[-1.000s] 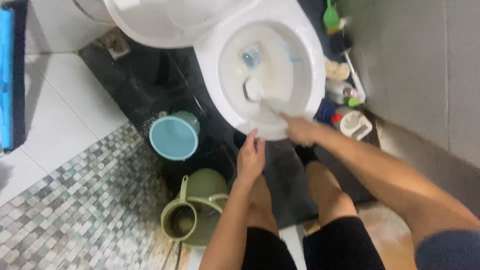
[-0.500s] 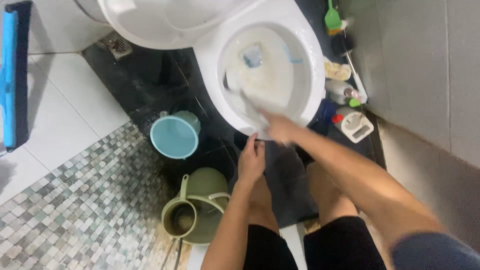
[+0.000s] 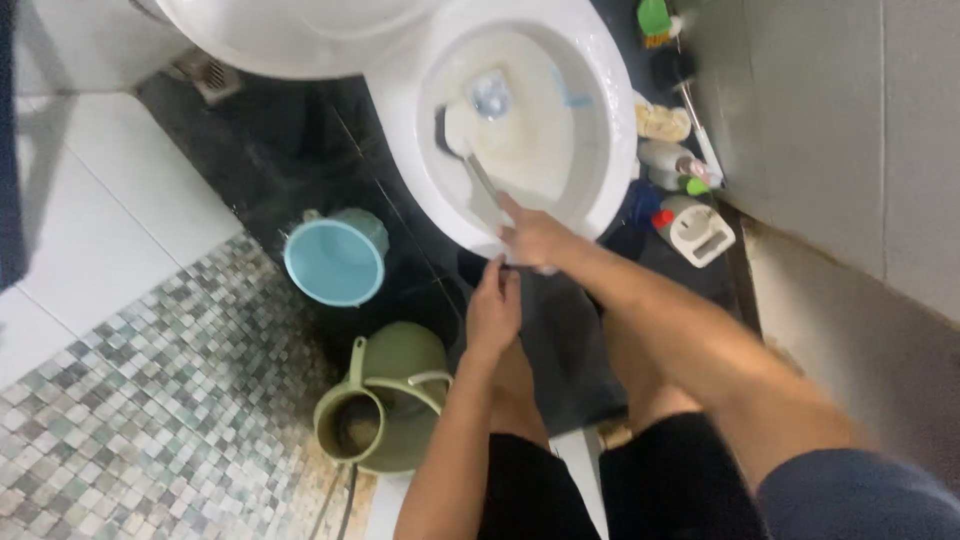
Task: Cleaning a toilet using detergent and a brush.
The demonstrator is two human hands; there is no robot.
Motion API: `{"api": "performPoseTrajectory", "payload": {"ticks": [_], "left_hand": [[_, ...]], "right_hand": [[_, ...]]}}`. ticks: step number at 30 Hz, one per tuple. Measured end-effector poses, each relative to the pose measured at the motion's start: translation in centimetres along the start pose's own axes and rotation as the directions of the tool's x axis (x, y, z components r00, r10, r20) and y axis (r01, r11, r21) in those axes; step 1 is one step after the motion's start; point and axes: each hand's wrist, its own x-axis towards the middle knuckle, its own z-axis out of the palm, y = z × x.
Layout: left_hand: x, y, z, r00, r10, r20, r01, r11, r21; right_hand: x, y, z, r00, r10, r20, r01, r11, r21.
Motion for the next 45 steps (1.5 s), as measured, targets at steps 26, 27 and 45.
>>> {"api": "performPoseTrajectory", "payload": {"ticks": [26, 27, 45], "left_hand": [[-2.0, 1.1, -5.1, 0.989, -0.138, 0.054, 0.147, 0.965, -0.216], [-2.0, 1.4, -5.5, 0.992, -0.12, 0.039, 0.126, 0.967, -0.22], [-1.4, 0.3, -5.3, 0.998, -0.004, -0.06, -0.012, 0.962, -0.273]], "right_hand": [[-5.6, -6.0, -17.5, 0.909, 0.416, 0.025, -0.069, 0.209, -0.975], [-6.9, -5.9, -16.6, 0.893, 0.443, 0.075, -0.039, 0.242, -0.969], [1.5, -16.4, -19.4, 0.864, 0.501, -0.056, -0.002, -0.107, -0.994]]}}
